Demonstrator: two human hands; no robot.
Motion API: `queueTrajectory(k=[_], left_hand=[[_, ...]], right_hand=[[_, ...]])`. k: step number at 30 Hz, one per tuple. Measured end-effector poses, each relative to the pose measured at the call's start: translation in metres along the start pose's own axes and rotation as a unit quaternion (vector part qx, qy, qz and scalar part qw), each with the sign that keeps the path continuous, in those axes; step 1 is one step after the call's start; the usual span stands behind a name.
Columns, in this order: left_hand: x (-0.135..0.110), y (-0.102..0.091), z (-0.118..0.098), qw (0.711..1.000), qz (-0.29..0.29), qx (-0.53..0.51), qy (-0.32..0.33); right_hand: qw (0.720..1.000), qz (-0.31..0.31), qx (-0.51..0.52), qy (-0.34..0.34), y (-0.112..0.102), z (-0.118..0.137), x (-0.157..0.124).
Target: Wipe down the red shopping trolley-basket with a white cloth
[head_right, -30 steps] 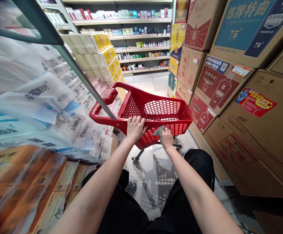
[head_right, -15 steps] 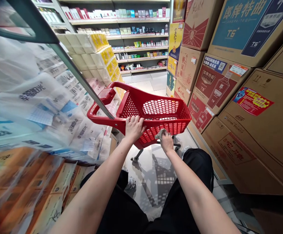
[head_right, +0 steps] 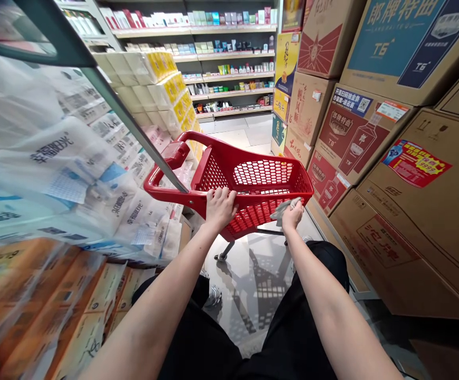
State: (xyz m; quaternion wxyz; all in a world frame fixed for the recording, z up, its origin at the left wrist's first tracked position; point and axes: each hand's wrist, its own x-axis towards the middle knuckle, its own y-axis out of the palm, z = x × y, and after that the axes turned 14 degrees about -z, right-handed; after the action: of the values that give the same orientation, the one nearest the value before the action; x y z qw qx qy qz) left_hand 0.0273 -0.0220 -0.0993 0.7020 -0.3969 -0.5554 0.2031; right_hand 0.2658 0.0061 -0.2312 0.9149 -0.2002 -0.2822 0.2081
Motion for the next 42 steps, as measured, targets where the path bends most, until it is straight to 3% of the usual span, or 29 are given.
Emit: queueTrajectory(k=[3,8,12,14,18,21,25,29,32,37,42], left_hand=[[0.000,-0.001,-0.001,1.000,-0.003,0.017,-0.001],[0.000,-0.002,0.005,1.000,-0.004,0.027,0.006],[-0.002,-0.003,0.007,0.999,-0.007,0.034,0.014],[-0.003,-0.004,0.006,0.999,-0.009,0.038,0.021],[-0.006,-0.006,0.005,0.998,-0.013,0.041,0.039],[-0.007,-0.006,0.009,0.998,-0.014,0.041,0.050],[-0.007,-0.004,0.014,0.997,-0.021,0.037,0.059],[-0.006,-0.002,0.013,0.997,-0.029,0.035,0.060],[-0.006,-0.001,0.008,0.997,-0.036,0.036,0.062],[-0.005,0.004,0.001,0.997,-0.047,0.047,0.037],[-0.004,0.005,0.001,0.997,-0.052,0.053,0.011]], right_hand=[[0.998,0.045,-0.001,-0.036,-0.007,0.001,0.005],[0.980,0.147,0.078,-0.111,-0.042,0.003,0.009],[0.963,0.105,0.157,-0.192,-0.059,0.049,0.001],[0.938,0.125,0.178,-0.271,-0.057,0.079,-0.011],[0.883,0.160,0.097,-0.430,-0.040,0.109,-0.034],[0.858,0.154,0.031,-0.489,-0.030,0.093,-0.024],[0.837,0.149,-0.042,-0.524,-0.029,0.045,0.027],[0.840,0.133,-0.102,-0.516,-0.033,-0.003,0.079],[0.845,0.132,-0.126,-0.503,-0.033,-0.026,0.101],[0.846,0.152,-0.124,-0.495,-0.032,-0.031,0.105],[0.847,0.161,-0.084,-0.500,-0.033,0.006,0.071]])
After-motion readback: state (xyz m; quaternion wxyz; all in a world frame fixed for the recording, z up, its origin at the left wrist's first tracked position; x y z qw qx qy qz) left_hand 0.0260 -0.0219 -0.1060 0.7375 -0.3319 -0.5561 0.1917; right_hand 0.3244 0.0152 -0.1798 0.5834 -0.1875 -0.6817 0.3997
